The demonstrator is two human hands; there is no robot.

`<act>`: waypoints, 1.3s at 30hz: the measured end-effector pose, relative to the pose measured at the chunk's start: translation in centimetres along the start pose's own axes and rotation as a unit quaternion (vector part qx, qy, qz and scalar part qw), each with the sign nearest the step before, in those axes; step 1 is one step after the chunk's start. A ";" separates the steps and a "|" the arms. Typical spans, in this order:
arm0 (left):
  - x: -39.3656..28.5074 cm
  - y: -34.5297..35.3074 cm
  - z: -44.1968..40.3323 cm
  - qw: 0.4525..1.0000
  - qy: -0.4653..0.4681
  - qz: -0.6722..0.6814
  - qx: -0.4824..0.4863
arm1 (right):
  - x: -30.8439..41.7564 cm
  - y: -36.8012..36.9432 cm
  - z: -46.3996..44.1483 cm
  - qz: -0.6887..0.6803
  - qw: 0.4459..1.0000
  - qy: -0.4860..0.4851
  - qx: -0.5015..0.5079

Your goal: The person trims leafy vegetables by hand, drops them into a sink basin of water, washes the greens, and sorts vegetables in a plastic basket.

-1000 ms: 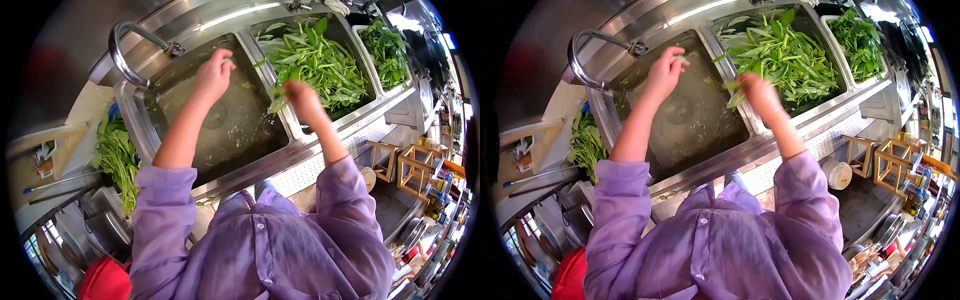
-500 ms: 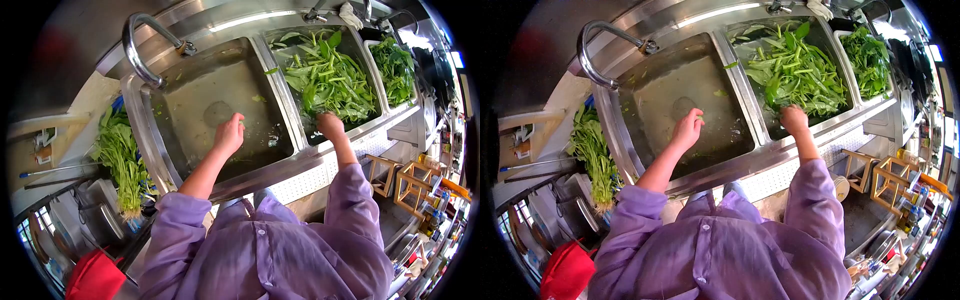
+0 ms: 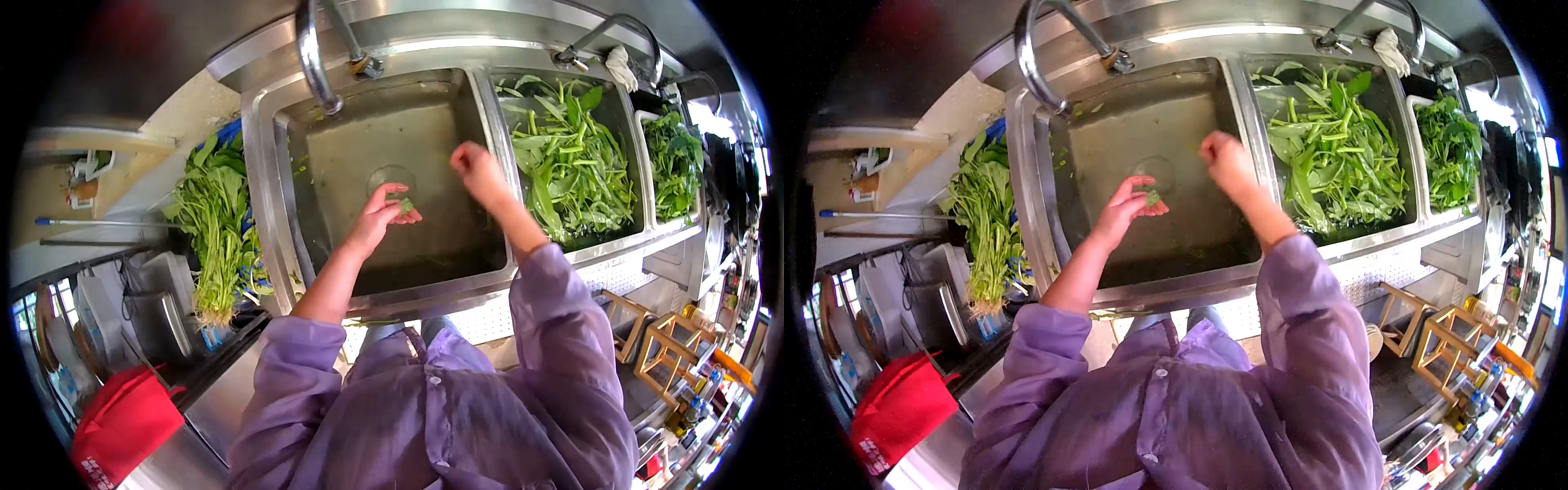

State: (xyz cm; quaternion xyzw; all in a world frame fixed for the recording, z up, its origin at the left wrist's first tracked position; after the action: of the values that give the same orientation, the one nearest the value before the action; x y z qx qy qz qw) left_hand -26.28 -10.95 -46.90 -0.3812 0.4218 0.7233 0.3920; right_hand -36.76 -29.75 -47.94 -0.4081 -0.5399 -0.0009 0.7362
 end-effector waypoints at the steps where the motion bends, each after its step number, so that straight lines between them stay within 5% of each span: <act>1: -0.1 -0.3 0.3 1.000 -0.006 0.011 0.018 | 0.5 2.2 0.9 -0.041 0.996 -0.072 -0.025; 2: -0.2 -0.5 0.6 0.999 -0.012 0.020 0.034 | 0.9 4.2 1.7 -0.129 0.985 -0.091 0.076; 3: -0.4 -0.7 0.8 0.999 -0.004 0.020 0.026 | 2.9 5.5 3.0 -0.336 0.914 0.078 0.214; 7: 0.3 -0.2 1.5 0.997 -0.075 0.007 0.012 | 5.1 6.9 5.0 -0.399 0.858 0.144 0.291; 10: 0.5 0.4 2.1 0.995 -0.102 -0.012 0.014 | 4.0 2.8 5.3 -0.215 0.939 0.074 0.259; 13: 0.4 1.0 3.6 0.996 -0.065 -0.064 -0.008 | 3.0 -6.8 4.6 -0.041 0.999 -0.018 -0.029; 16: 1.6 -0.1 7.5 0.994 -0.066 -0.086 -0.019 | 3.5 -13.7 4.6 0.362 0.894 0.196 -0.179; 18: 1.6 -1.6 10.7 0.993 -0.043 -0.081 -0.074 | 2.2 -14.2 4.6 0.398 0.883 0.005 -0.249; 19: 2.0 -2.9 12.9 0.991 -0.019 -0.068 -0.113 | 3.0 -13.1 4.4 0.381 0.897 -0.045 -0.220; 22: 2.4 -7.2 19.8 0.969 0.040 -0.059 -0.235 | 3.6 -5.2 3.2 0.234 0.967 0.098 0.036; 23: 2.8 -8.5 21.6 0.955 0.048 -0.091 -0.280 | 2.2 -1.6 3.6 0.219 0.974 -0.031 0.048; 24: 3.4 -9.7 23.0 0.939 0.055 -0.119 -0.317 | -1.3 2.5 3.2 0.267 0.956 -0.049 0.115; 25: 4.4 -11.6 24.6 0.915 0.038 -0.162 -0.367 | -1.0 5.9 3.9 0.349 0.909 0.092 0.207; 26: 4.5 -12.8 26.1 0.912 0.043 -0.159 -0.377 | -0.7 8.9 4.9 0.400 0.867 0.127 0.269; 27: 4.2 -14.2 27.7 0.859 0.022 -0.263 -0.438 | -1.2 11.2 6.4 0.400 0.861 -0.067 0.306; 28: 3.8 -15.9 29.1 0.792 -0.001 -0.363 -0.491 | 0.3 12.3 5.7 0.402 0.860 -0.075 0.305; 30: 4.6 -20.1 31.1 0.743 -0.084 -0.407 -0.524 | 2.6 14.9 6.1 0.353 0.804 -0.046 0.476; 34: 5.5 -29.7 32.9 0.615 -0.290 -0.513 -0.524 | 9.6 14.0 4.3 0.326 0.895 -0.006 0.303; 36: 4.9 -33.7 33.3 0.536 -0.291 -0.576 -0.544 | 12.3 13.5 3.4 0.281 0.944 0.007 0.173; 39: 3.6 -39.3 33.6 0.531 -0.290 -0.604 -0.519 | 13.0 15.0 3.9 0.261 0.948 0.024 0.178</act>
State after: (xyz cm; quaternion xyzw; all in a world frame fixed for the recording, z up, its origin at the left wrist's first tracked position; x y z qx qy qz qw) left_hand -0.27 33.70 -50.43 -0.4505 -0.4947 0.4772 0.5697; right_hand -27.82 -11.71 -46.27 -0.3970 -0.3875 0.2777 0.7843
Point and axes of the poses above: each hand's wrist, its own z-axis away from the middle knuckle, its own y-axis out of the palm, x = y × z, the point moved 3 cm from there along -z, towards the middle knuckle, and after that the axes turned 6 degrees about x, right-handed, at the moved point
